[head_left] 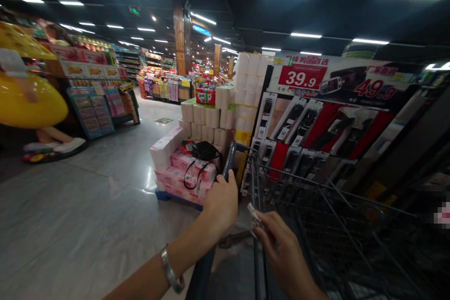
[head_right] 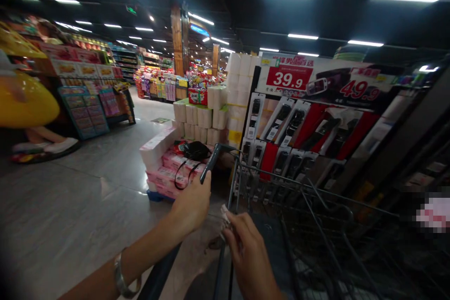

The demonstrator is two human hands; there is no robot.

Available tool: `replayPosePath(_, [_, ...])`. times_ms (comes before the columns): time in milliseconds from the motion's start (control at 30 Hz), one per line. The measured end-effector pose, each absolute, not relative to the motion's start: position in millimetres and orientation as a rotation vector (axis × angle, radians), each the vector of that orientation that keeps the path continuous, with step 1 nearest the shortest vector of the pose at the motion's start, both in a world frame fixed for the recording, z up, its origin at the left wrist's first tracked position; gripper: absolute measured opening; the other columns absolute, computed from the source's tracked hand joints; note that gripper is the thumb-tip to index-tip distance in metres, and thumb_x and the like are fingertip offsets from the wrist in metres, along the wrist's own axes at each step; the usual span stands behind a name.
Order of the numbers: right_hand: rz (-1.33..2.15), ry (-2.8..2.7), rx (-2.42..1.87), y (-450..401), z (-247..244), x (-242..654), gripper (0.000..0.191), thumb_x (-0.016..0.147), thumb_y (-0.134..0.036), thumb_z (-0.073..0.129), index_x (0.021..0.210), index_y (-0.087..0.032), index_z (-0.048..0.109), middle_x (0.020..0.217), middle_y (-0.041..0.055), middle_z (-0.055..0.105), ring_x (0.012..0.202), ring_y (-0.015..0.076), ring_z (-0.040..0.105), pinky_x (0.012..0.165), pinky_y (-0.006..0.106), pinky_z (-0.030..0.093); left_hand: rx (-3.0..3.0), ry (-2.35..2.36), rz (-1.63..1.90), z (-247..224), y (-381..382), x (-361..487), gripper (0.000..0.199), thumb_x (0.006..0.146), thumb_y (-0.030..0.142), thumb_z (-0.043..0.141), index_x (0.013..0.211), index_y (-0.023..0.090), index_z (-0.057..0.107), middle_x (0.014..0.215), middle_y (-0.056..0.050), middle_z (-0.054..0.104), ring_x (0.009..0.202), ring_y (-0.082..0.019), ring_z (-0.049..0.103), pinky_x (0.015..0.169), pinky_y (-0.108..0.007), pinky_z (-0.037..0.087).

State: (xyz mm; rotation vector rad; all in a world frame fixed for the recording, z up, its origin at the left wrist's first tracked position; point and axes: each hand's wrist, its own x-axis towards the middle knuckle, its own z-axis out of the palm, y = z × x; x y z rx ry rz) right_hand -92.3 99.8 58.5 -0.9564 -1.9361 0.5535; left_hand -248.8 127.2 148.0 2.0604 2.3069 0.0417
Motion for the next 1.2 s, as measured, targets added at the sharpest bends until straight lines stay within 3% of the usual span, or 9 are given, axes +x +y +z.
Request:
replayPosePath(200, [0.350, -1.972, -1.077, 136.6, 63.1, -95.6, 0.025, 0.091, -0.030, 0.048, 0.107, -0.022, 0.066, 0.091, 0.0056, 0.056, 0.082, 0.0169, 0.057, 0.073, 0.027, 0.047, 2.064, 2.319, 0.030, 149.4, 124.3, -247.1, 0.057, 0.088, 0.003, 0.029, 0.144, 0.007, 0.027, 0.121, -0.026, 0.053, 0.097, -0.024, 0.065, 0.075, -0.031, 0.055])
replayPosePath(367, [0.217, -2.027, -1.164, 172.3, 70.1, -98.1, 0.023, 0.090, -0.032, 0.050, 0.088, -0.020, 0.070, 0.086, 0.0056, 0.057, 0.080, 0.0184, 0.055, 0.072, 0.030, 0.045, 2.014, 2.314, 0.012, 150.4, 125.2, -247.2, 0.057, 0.087, 0.000, 0.027, 0.144, 0.008, 0.028, 0.122, -0.024, 0.054, 0.098, -0.023, 0.065, 0.077, -0.031, 0.055])
replayPosePath(633, [0.163, -2.142, -1.202, 228.0, 81.1, -110.0, 0.026, 0.090, -0.028, 0.048, 0.088, -0.019, 0.072, 0.080, 0.0048, 0.056, 0.079, 0.0179, 0.055, 0.074, 0.029, 0.044, 2.000, 2.340, 0.032, 139.7, 131.3, -247.4, 0.060, 0.085, -0.001, 0.033, 0.144, 0.012, 0.031, 0.116, -0.020, 0.058, 0.096, -0.020, 0.065, 0.074, -0.027, 0.056])
replayPosePath(900, [0.103, -2.179, -1.281, 264.3, 83.2, -117.8, 0.024, 0.088, -0.023, 0.049, 0.085, -0.018, 0.072, 0.079, 0.0053, 0.057, 0.076, 0.0176, 0.057, 0.073, 0.029, 0.045, 1.961, 2.319, 0.064, 136.4, 134.7, -248.5, 0.066, 0.082, -0.004, 0.035, 0.144, 0.014, 0.030, 0.124, -0.023, 0.054, 0.099, -0.023, 0.063, 0.076, -0.030, 0.056])
replayPosePath(1100, [-0.029, -2.195, -1.272, 279.6, 83.8, -128.1, 0.025, 0.087, -0.013, 0.047, 0.079, -0.015, 0.070, 0.093, 0.0124, 0.065, 0.093, 0.0215, 0.058, 0.087, 0.032, 0.043, 1.953, 2.270, 0.153, 138.4, 133.6, -249.6, 0.058, 0.086, 0.005, 0.035, 0.144, 0.010, 0.031, 0.123, -0.022, 0.054, 0.100, -0.024, 0.062, 0.079, -0.032, 0.054])
replayPosePath(1200, [0.047, -2.223, -1.302, 273.8, 86.4, -132.3, 0.027, 0.088, -0.009, 0.042, 0.082, -0.014, 0.068, 0.093, 0.0124, 0.068, 0.094, 0.0199, 0.061, 0.086, 0.029, 0.044, 1.955, 2.254, 0.176, 136.2, 134.5, -250.0, 0.057, 0.087, 0.008, 0.038, 0.144, 0.009, 0.031, 0.121, -0.022, 0.054, 0.100, -0.025, 0.062, 0.080, -0.034, 0.054])
